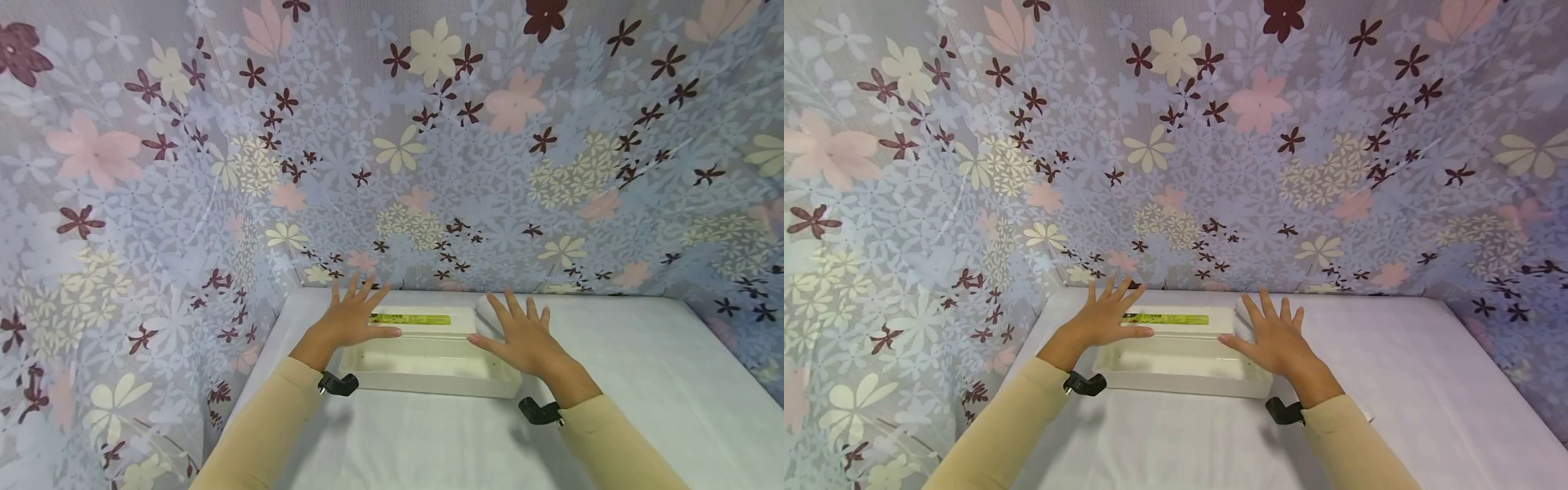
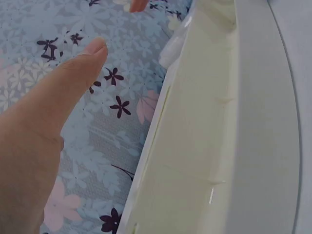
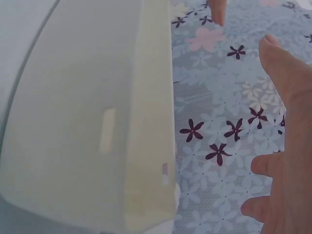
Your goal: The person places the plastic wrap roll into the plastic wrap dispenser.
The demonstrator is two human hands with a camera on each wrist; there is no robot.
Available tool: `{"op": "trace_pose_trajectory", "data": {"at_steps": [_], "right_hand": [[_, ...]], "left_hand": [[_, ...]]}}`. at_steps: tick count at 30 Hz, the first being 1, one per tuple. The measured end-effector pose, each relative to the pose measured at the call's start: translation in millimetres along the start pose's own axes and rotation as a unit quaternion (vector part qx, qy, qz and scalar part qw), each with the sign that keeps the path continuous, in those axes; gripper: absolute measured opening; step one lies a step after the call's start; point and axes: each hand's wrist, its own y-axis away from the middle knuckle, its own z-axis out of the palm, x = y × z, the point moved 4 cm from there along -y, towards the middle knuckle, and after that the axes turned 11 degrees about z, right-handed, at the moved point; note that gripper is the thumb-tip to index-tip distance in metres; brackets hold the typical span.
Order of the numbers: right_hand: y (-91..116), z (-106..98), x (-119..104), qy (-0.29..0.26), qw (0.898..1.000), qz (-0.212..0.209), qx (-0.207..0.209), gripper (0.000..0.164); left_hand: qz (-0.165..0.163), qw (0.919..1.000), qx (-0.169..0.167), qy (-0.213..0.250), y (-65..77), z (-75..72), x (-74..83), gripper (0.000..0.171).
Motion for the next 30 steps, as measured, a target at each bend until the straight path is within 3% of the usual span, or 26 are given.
{"op": "trace_pose_trajectory", "data": {"at_steps": [11,18,30], "right_hand": [[6,11,9,-0.021,1.000,0.015,0.001,0.105],[17,10,18,-0.041,0.999,0.035,0.003,0.103],[31,6,35,-0.067,0.996,0.055,-0.006,0.103]], "left_hand": [[-0.025,0.9966,0.009,0.078,15.8,24.7,-12.3,0.110],[-0.015,0.9877,0.045,0.149,27.5,34.5,-12.5,0.106],[-0.024,0.9770,0.080,0.196,45.1,48.0,-10.6,0.092]]}}
